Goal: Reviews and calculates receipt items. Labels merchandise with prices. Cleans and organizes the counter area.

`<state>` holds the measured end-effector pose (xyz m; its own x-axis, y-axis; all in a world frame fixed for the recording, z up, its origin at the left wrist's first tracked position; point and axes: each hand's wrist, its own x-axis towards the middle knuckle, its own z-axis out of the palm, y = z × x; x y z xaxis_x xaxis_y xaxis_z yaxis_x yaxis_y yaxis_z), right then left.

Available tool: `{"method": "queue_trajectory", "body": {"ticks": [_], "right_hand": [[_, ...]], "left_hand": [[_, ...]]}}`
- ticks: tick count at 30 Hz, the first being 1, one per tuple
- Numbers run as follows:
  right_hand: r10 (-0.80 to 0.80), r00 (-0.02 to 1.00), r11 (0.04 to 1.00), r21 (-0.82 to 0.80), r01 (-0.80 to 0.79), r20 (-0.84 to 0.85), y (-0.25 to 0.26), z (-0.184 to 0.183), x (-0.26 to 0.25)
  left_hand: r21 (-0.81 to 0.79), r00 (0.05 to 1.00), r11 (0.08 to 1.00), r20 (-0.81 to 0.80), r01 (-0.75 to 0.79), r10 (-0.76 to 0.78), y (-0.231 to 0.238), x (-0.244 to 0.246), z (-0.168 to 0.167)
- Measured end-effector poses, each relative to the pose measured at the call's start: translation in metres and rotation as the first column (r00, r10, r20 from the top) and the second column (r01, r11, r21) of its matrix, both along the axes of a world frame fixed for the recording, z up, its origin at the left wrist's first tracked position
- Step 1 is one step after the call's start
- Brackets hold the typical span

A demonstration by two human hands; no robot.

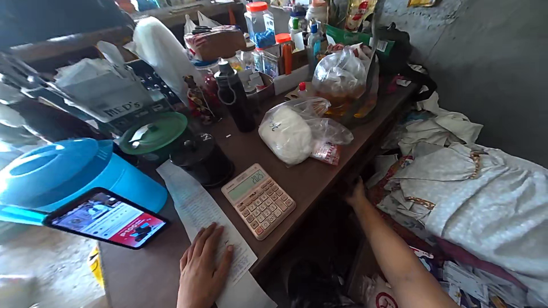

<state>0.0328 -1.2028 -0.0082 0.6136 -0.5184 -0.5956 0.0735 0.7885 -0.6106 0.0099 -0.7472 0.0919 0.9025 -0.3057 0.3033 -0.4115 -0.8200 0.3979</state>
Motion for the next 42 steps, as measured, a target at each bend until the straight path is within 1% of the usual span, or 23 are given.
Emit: {"method": "queue_trajectory", "body": {"ticks": [6, 9, 10, 11, 12, 13, 14, 15, 16, 17, 19, 21, 23, 25, 27, 28, 30, 33, 35, 37, 39, 40, 42], "right_hand": [[-0.031, 0.999, 0.999, -0.033, 0.032, 0.026, -0.013, -0.007, -0.038], [-0.013, 0.999, 0.999, -0.034, 0.012, -0.031, -0.019, -0.004, -0.047], [-0.011, 0.996, 0.996, -0.093, 0.003, -0.086, -0.02, 0.0, -0.05], [-0.019, 0.985, 0.978, -0.208, -0.018, -0.172, -0.02, 0.007, -0.052], [-0.038, 0.96, 0.923, -0.378, -0.072, -0.276, -0.023, 0.015, -0.056], [-0.062, 0.931, 0.809, -0.565, -0.164, -0.36, -0.03, 0.022, -0.062], [-0.117, 0.904, 0.64, -0.727, -0.248, -0.412, -0.041, 0.029, -0.067], [-0.186, 0.882, 0.444, -0.838, -0.318, -0.433, -0.052, 0.037, -0.07], [-0.232, 0.872, 0.256, -0.892, -0.371, -0.43, -0.064, 0.044, -0.07], [-0.229, 0.875, 0.089, -0.904, -0.417, -0.426, -0.074, 0.054, -0.068], [-0.143, 0.868, -0.169, -0.852, -0.495, -0.476, -0.09, 0.075, -0.053], [-0.062, 0.791, -0.352, -0.728, -0.588, -0.609, -0.1, 0.093, -0.032], [-0.039, 0.645, -0.45, -0.563, -0.693, -0.763, -0.102, 0.108, -0.009], [-0.072, 0.516, -0.532, -0.405, -0.744, -0.853, -0.103, 0.112, 0.009], [-0.143, 0.398, -0.573, -0.252, -0.779, -0.906, -0.1, 0.111, 0.018], [-0.16, 0.372, -0.576, -0.219, -0.787, -0.914, -0.098, 0.108, 0.019], [-0.19, 0.355, -0.585, -0.185, -0.79, -0.915, -0.094, 0.104, 0.019], [-0.236, 0.388, -0.635, -0.161, -0.755, -0.891, -0.094, 0.102, 0.013], [-0.237, 0.473, -0.673, -0.207, -0.71, -0.849, -0.096, 0.1, 0.004], [-0.168, 0.673, -0.718, -0.378, -0.584, -0.721, -0.1, 0.097, -0.008], [-0.057, 0.851, -0.713, -0.576, -0.401, -0.522, -0.102, 0.098, -0.024], [-0.025, 0.904, -0.66, -0.672, -0.336, -0.427, -0.1, 0.101, -0.032], [-0.049, 0.972, -0.461, -0.858, -0.228, -0.232, -0.089, 0.109, -0.051]], "left_hand": [[0.012, 1.0, 1.0, -0.023, 0.014, -0.014, 0.002, -0.001, 0.003], [0.022, 0.999, 0.999, -0.029, 0.027, -0.026, 0.003, -0.001, 0.003], [0.023, 0.999, 0.999, -0.028, 0.03, -0.03, 0.004, -0.001, 0.002], [0.023, 0.999, 0.999, -0.027, 0.032, -0.031, 0.004, 0.0, 0.002], [0.022, 0.999, 0.999, -0.027, 0.03, -0.03, 0.003, 0.0, 0.002], [0.019, 0.999, 0.999, -0.022, 0.032, -0.032, 0.003, 0.0, 0.003], [0.017, 0.999, 0.999, -0.017, 0.034, -0.034, 0.003, 0.0, 0.003], [0.014, 0.999, 0.999, -0.015, 0.037, -0.037, 0.004, 0.0, 0.003], [0.014, 0.999, 0.999, -0.013, 0.039, -0.038, 0.004, 0.0, 0.003], [0.015, 0.999, 0.999, -0.016, 0.041, -0.041, 0.004, 0.001, 0.003], [0.008, 0.999, 0.999, -0.016, 0.043, -0.043, 0.005, 0.001, 0.002], [0.008, 0.999, 0.999, -0.016, 0.04, -0.04, 0.005, 0.001, 0.002], [0.006, 0.999, 0.999, -0.011, 0.037, -0.037, 0.005, 0.001, 0.002], [0.0, 0.999, 0.999, -0.006, 0.034, -0.034, 0.004, 0.002, 0.0], [-0.003, 1.0, 1.0, -0.002, 0.021, -0.021, 0.003, 0.002, 0.0], [-0.008, 1.0, 1.0, 0.004, 0.015, -0.015, 0.003, 0.002, 0.0], [-0.017, 1.0, 1.0, 0.008, 0.006, -0.006, 0.002, 0.002, -0.001], [-0.022, 1.0, 1.0, 0.007, 0.007, -0.007, 0.001, 0.001, -0.001], [-0.034, 1.0, 0.999, 0.011, 0.01, -0.009, 0.001, 0.001, 0.0], [-0.046, 1.0, 0.999, 0.013, 0.013, -0.012, 0.001, 0.001, 0.0], [-0.053, 1.0, 0.999, 0.016, 0.013, -0.012, 0.001, 0.001, -0.001], [-0.053, 1.0, 0.999, 0.017, 0.013, -0.012, 0.002, 0.001, -0.002], [-0.047, 1.0, 0.999, 0.017, 0.014, -0.014, 0.002, 0.002, -0.002]]}}
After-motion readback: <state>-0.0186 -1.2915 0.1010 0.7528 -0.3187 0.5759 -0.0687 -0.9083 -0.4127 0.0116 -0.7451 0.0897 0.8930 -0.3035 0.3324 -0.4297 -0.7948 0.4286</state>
